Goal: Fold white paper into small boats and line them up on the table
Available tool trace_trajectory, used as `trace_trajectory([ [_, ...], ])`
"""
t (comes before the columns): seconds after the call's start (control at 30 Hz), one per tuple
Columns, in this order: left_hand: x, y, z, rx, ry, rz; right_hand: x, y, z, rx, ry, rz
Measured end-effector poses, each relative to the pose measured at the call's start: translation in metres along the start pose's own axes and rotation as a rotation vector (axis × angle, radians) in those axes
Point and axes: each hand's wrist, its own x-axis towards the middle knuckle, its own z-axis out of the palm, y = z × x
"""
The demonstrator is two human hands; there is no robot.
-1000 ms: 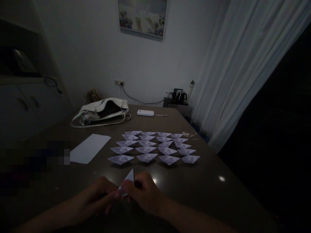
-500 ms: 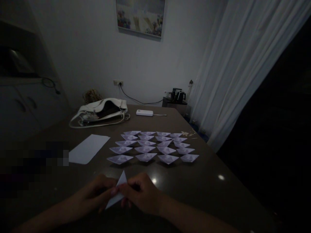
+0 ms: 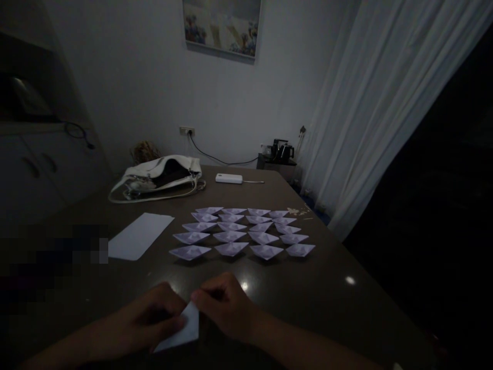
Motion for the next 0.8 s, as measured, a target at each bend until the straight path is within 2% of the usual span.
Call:
trace_trajectory([
  [0.1, 0.001, 0.006, -0.002, -0.049, -0.061, 0.039, 0.001, 0.000, 0.000, 0.022, -0.014, -0.035],
  [0.27, 0.001, 0.005, -0.002, -0.061, -0.077, 0.019, 0.002, -0.004, -0.003, 0.006, 0.027, -0.034],
  [0.37, 0.001, -0.004, -0.001, -0.053, 0.010, -0.013, 0.002, -0.005, -0.003, 0.018, 0.030, -0.013],
  [0.47, 0.003, -0.017, -0.001, -0.035, 0.209, 0.000, 0.004, -0.004, -0.003, 0.153, 0.005, 0.078],
  [0.53, 0.007, -0.022, -0.003, -0.043, 0.317, 0.068, 0.005, -0.002, -0.003, 0.209, -0.045, 0.119],
  [0.57, 0.010, -0.023, -0.005, -0.064, 0.331, 0.104, 0.006, -0.002, -0.004, 0.213, -0.071, 0.124],
  [0.67, 0.014, -0.017, -0.008, -0.125, 0.239, 0.148, 0.007, -0.002, -0.004, 0.188, -0.093, 0.113],
  [0.8, 0.014, -0.006, -0.008, -0.165, 0.244, 0.099, 0.007, -0.002, -0.005, 0.208, -0.039, 0.104],
])
